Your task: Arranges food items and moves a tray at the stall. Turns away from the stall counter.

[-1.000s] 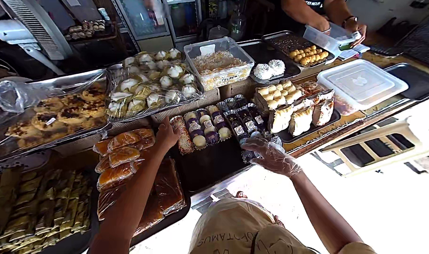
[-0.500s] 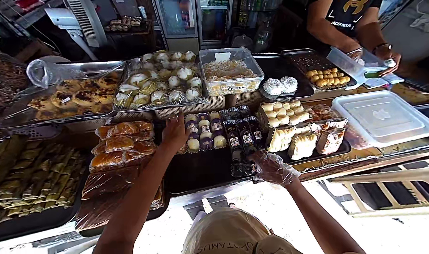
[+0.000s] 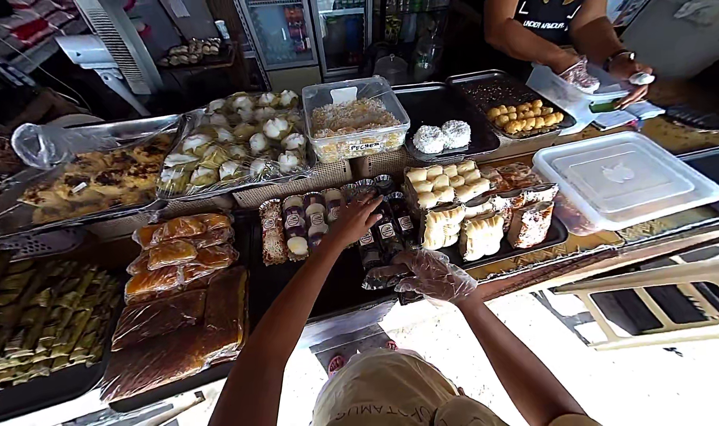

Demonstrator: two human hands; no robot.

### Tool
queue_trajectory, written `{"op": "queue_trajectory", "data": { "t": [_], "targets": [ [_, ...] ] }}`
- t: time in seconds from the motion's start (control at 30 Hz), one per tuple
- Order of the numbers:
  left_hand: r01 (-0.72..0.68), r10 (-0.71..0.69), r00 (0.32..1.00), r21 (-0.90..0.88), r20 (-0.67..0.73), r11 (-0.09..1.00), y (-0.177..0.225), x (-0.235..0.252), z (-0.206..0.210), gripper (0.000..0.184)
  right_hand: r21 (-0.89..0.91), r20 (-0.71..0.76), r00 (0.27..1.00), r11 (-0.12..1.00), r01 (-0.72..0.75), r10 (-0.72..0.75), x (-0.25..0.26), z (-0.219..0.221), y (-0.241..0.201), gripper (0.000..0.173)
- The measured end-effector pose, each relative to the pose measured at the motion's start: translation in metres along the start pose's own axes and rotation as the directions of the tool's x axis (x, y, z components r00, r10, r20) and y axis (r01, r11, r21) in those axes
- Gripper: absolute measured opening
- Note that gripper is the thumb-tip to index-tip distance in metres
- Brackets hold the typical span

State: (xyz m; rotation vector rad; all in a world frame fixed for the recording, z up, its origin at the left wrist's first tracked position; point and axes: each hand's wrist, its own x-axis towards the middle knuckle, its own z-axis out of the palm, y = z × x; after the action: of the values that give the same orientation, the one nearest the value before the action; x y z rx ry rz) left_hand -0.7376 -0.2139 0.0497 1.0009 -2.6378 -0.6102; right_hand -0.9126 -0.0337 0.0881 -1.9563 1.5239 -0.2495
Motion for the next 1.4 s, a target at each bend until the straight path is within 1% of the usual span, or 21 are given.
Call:
{"op": "queue_trajectory", "data": {
  "t": [0.03, 0.07, 0.1, 0.13, 0.17, 0.2, 0.23, 0.27, 0.3, 0.37, 0.43, 0.5, 0.57, 0.67, 0.77, 0.87, 1.0, 1.13, 1.23, 1.33, 1.4],
  "targets": [
    [-0.010, 0.008, 0.999, -0.048, -0.040, 0.999, 0.001, -0.003, -0.002, 0.053, 0.086, -0.057, 0.998, 0.996, -0.018, 0.023, -0.001, -0.002, -0.001, 0.050],
    [-0.033, 0.016, 0.994, -0.152, -0.109, 0.988, 0.002, -0.007, -0.005, 0.051, 0.185, -0.134, 0.990, 0.982, -0.020, 0.046, -0.001, -0.002, 0.000, 0.049],
    [-0.067, 0.008, 0.981, -0.299, -0.194, 0.952, 0.005, -0.012, -0.010, 0.046, 0.291, -0.213, 0.974, 0.957, -0.011, 0.076, 0.001, -0.001, 0.001, 0.048],
    [-0.065, -0.037, 0.977, -0.455, -0.211, 0.888, 0.014, -0.018, -0.018, 0.043, 0.397, -0.277, 0.954, 0.918, 0.005, 0.114, 0.004, 0.000, 0.001, 0.047],
    [-0.014, -0.083, 0.987, -0.585, -0.140, 0.811, 0.025, -0.026, -0.029, 0.047, 0.493, -0.325, 0.934, 0.870, 0.030, 0.152, 0.009, 0.000, -0.001, 0.046],
    [0.056, -0.105, 0.994, -0.663, -0.035, 0.746, 0.037, -0.035, -0.040, 0.051, 0.567, -0.357, 0.916, 0.821, 0.057, 0.183, 0.014, 0.001, -0.004, 0.045],
    [0.125, -0.117, 0.991, -0.696, 0.060, 0.707, 0.048, -0.045, -0.049, 0.052, 0.615, -0.379, 0.902, 0.785, 0.078, 0.207, 0.019, 0.002, -0.006, 0.045],
    [0.167, -0.123, 0.986, -0.709, 0.114, 0.685, 0.054, -0.049, -0.054, 0.044, 0.643, -0.400, 0.889, 0.759, 0.099, 0.223, 0.024, 0.004, -0.007, 0.044],
    [0.188, -0.150, 0.982, -0.715, 0.118, 0.673, 0.057, -0.048, -0.056, 0.035, 0.656, -0.418, 0.879, 0.745, 0.120, 0.227, 0.029, 0.004, -0.009, 0.043],
    [0.238, -0.228, 0.967, -0.712, 0.112, 0.661, 0.057, -0.041, -0.060, 0.031, 0.615, -0.474, 0.855, 0.775, 0.150, 0.211, 0.037, 0.005, -0.011, 0.049],
    [0.294, -0.291, 0.947, -0.740, 0.139, 0.605, 0.053, -0.035, -0.062, 0.035, 0.456, -0.509, 0.845, 0.884, 0.100, 0.166, 0.032, 0.004, -0.015, 0.068],
    [0.298, -0.297, 0.944, -0.762, 0.145, 0.575, 0.042, -0.027, -0.062, 0.039, 0.309, -0.459, 0.874, 0.951, -0.013, 0.161, 0.021, 0.001, -0.020, 0.087],
    [0.299, -0.293, 0.944, -0.762, 0.150, 0.574, 0.037, -0.018, -0.065, 0.040, 0.253, -0.411, 0.883, 0.959, -0.130, 0.228, 0.009, 0.004, -0.023, 0.094],
    [0.338, -0.299, 0.935, -0.740, 0.191, 0.582, 0.042, -0.009, -0.071, 0.040, 0.302, -0.426, 0.841, 0.929, -0.215, 0.333, -0.001, 0.030, -0.023, 0.093],
    [0.344, -0.277, 0.937, -0.703, 0.213, 0.623, 0.047, 0.000, -0.069, 0.037, 0.412, -0.488, 0.783, 0.893, -0.184, 0.386, 0.001, 0.055, -0.023, 0.088],
    [0.344, -0.238, 0.939, -0.656, 0.248, 0.672, 0.050, 0.009, -0.066, 0.041, 0.483, -0.523, 0.737, 0.861, -0.157, 0.428, 0.003, 0.066, -0.027, 0.084],
    [0.345, -0.217, 0.936, -0.609, 0.276, 0.714, 0.052, 0.018, -0.063, 0.045, 0.461, -0.555, 0.714, 0.872, -0.163, 0.427, 0.004, 0.072, -0.027, 0.083],
    [0.327, -0.198, 0.938, -0.535, 0.284, 0.779, 0.058, 0.023, -0.065, 0.047, 0.424, -0.621, 0.685, 0.898, -0.117, 0.382, 0.004, 0.081, -0.022, 0.082],
    [0.252, -0.141, 0.954, -0.449, 0.266, 0.857, 0.058, 0.024, -0.067, 0.048, 0.378, -0.681, 0.654, 0.923, -0.072, 0.329, 0.002, 0.089, -0.020, 0.080],
    [0.086, -0.024, 0.986, -0.376, 0.166, 0.923, 0.056, 0.026, -0.068, 0.042, 0.311, -0.756, 0.599, 0.950, -0.025, 0.263, 0.004, 0.096, -0.016, 0.079],
    [-0.004, 0.036, 0.996, -0.363, 0.083, 0.932, 0.053, 0.029, -0.067, 0.036, 0.296, -0.768, 0.589, 0.955, -0.019, 0.249, 0.004, 0.095, -0.015, 0.079]
  ]
}}
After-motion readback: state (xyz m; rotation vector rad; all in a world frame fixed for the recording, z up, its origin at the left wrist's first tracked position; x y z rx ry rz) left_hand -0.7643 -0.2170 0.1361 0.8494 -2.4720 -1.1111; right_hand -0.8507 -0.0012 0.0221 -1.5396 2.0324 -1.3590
